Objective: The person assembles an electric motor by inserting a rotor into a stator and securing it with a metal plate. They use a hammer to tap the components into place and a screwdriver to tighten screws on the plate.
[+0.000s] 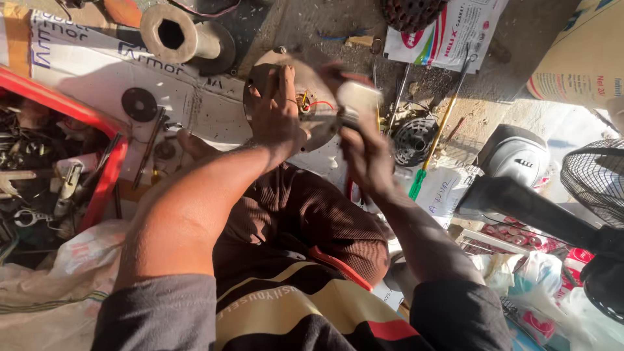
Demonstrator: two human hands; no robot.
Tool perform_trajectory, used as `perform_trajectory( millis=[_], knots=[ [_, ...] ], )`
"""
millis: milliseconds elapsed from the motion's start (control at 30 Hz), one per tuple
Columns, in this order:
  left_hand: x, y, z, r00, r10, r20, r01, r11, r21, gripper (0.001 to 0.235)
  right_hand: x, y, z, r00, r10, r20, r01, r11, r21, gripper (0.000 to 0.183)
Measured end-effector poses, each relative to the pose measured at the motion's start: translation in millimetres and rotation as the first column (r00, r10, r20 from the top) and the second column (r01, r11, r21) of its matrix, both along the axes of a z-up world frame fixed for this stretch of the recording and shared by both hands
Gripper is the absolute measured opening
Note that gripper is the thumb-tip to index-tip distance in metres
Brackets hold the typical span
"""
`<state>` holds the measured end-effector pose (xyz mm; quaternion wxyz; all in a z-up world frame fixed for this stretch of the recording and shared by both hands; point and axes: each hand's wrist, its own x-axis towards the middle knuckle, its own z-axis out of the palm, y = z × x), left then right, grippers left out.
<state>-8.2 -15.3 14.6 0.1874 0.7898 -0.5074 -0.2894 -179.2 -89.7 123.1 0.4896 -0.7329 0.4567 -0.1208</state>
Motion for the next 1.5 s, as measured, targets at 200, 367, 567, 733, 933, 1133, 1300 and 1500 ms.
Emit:
perform_trajectory(
  millis=[200, 367, 567, 733, 933, 1133, 1300, 1500],
  knots=[
    [-10, -5, 16, 0.999, -0.039, -0.025, 0.043, 0.974, 0.224, 0.139, -70, 3, -36, 0.946, 0.081, -0.315, 0.000, 0.969, 0.248, 0.056],
    [22, -41, 12, 0.993, -0.119, 0.009, 0.111, 0.944, 0.310, 0.147, -100, 12, -21, 0.948, -0.316, 0.025, 0.271, 0.849, 0.454, 0.059],
    [43, -39, -16, 0.988, -0.157, 0.005, 0.155, 0.979, 0.131, 0.153, -139, 45, -17, 0.864, -0.465, -0.192, 0.494, 0.710, 0.503, 0.045],
    [-9, -10, -15, 0.595, 0.798, -0.102, -0.586, 0.517, 0.624, 0.146, -134, 35, -23, 0.910, -0.405, -0.093, 0.398, 0.784, 0.477, 0.043],
    [5, -2, 9, 1.000, -0.013, 0.001, 0.013, 0.948, 0.319, 0.136, -107, 26, -23, 0.936, -0.349, -0.037, 0.320, 0.806, 0.497, 0.056],
    [6, -23, 46, 0.999, -0.021, -0.039, 0.038, 0.863, 0.504, 0.129, -71, 11, -11, 0.962, -0.192, -0.194, 0.259, 0.867, 0.425, 0.051],
    [11, -15, 51, 0.996, -0.053, -0.075, 0.078, 0.919, 0.386, 0.129, -48, -9, 44, 0.988, -0.076, -0.134, 0.109, 0.960, 0.256, 0.061],
    [5, -5, 22, 0.996, -0.037, -0.085, 0.066, 0.928, 0.367, 0.132, -64, -5, 40, 0.656, -0.220, 0.722, 0.056, 0.968, 0.245, 0.037]
  ],
)
